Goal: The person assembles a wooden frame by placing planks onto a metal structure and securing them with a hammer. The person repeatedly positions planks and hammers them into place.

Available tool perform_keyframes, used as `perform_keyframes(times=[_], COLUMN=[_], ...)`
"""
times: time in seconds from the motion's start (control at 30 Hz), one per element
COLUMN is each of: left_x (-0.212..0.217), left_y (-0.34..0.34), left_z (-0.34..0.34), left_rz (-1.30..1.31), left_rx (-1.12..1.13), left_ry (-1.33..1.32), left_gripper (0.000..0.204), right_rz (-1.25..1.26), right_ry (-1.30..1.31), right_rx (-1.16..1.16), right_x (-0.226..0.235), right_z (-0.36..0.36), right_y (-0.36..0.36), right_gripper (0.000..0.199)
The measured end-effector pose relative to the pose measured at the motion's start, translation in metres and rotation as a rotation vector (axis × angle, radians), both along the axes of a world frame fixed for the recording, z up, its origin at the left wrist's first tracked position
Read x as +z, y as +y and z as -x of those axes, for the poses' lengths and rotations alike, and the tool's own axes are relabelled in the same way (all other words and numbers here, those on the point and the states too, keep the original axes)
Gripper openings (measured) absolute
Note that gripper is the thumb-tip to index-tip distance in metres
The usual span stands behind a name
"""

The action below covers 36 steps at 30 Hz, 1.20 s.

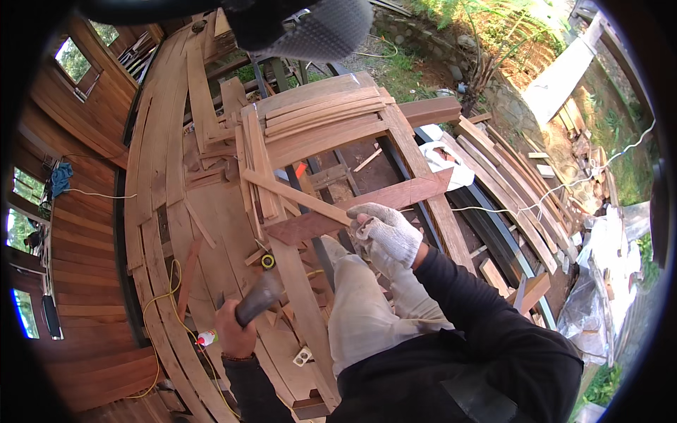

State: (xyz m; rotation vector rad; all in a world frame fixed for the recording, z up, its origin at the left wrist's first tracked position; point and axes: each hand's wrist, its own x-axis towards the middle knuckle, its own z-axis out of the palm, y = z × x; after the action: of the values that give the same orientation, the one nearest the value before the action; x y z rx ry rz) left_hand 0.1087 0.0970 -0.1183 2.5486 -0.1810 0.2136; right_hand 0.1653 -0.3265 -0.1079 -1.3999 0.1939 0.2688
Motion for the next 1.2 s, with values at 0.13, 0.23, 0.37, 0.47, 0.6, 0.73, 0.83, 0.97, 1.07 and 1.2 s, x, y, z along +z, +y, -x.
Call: perform_keyframes(times=[0.13, 0.23, 0.37, 0.47, 0.6, 0.73, 0.83, 0.97, 1.07, 1.2], left_x=[0.085, 0.103, 0.077, 0.052, -0.037, -0.115, -0.144, -0.164, -0.164, -0.16], left_y=[-0.125, -0.211, -0.308, -0.361, -0.392, -0.416, -0.422, -0.417, -0.417, -0.415], left_z=[-0.048, -0.08, -0.127, -0.184, -0.281, -0.331, -0.341, -0.35, -0.354, -0.355], left_rz=[-0.344, -0.451, -0.547, -0.186, -0.012, -0.134, -0.12, 0.005, 0.05, 0.083], left_rx=[-0.737, -1.071, -1.226, -1.051, -0.521, -0.339, -0.365, -0.35, -0.372, -0.376], left_ry=[-0.059, -0.209, -0.491, -0.558, -0.222, -0.242, -0.293, -0.342, -0.335, -0.31], left_gripper=[0.023, 0.016, 0.012, 0.041, 0.06, 0.065, 0.061, 0.048, 0.044, 0.043], right_rz=[-0.187, -0.34, -0.206, -0.254, -0.079, -0.165, -0.177, -0.152, -0.044, -0.055], right_ry=[-0.013, 0.286, 0.17, 0.15, 0.04, 0.164, 0.15, 0.178, 0.218, 0.33], right_rx=[0.642, 0.755, 0.184, -0.139, -0.37, -0.254, -0.236, -0.313, -0.28, -0.157], right_x=[0.035, 0.041, 0.033, 0.024, -0.037, -0.049, -0.07, -0.079, -0.075, -0.059], right_z=[0.041, 0.06, 0.062, 0.028, -0.037, -0.097, -0.118, -0.127, -0.13, -0.135], right_y=[-0.022, -0.024, -0.052, -0.108, -0.165, -0.2, -0.213, -0.213, -0.212, -0.241], right_gripper=[0.051, 0.04, 0.048, 0.047, 0.045, 0.033, 0.028, 0.023, 0.026, 0.034])
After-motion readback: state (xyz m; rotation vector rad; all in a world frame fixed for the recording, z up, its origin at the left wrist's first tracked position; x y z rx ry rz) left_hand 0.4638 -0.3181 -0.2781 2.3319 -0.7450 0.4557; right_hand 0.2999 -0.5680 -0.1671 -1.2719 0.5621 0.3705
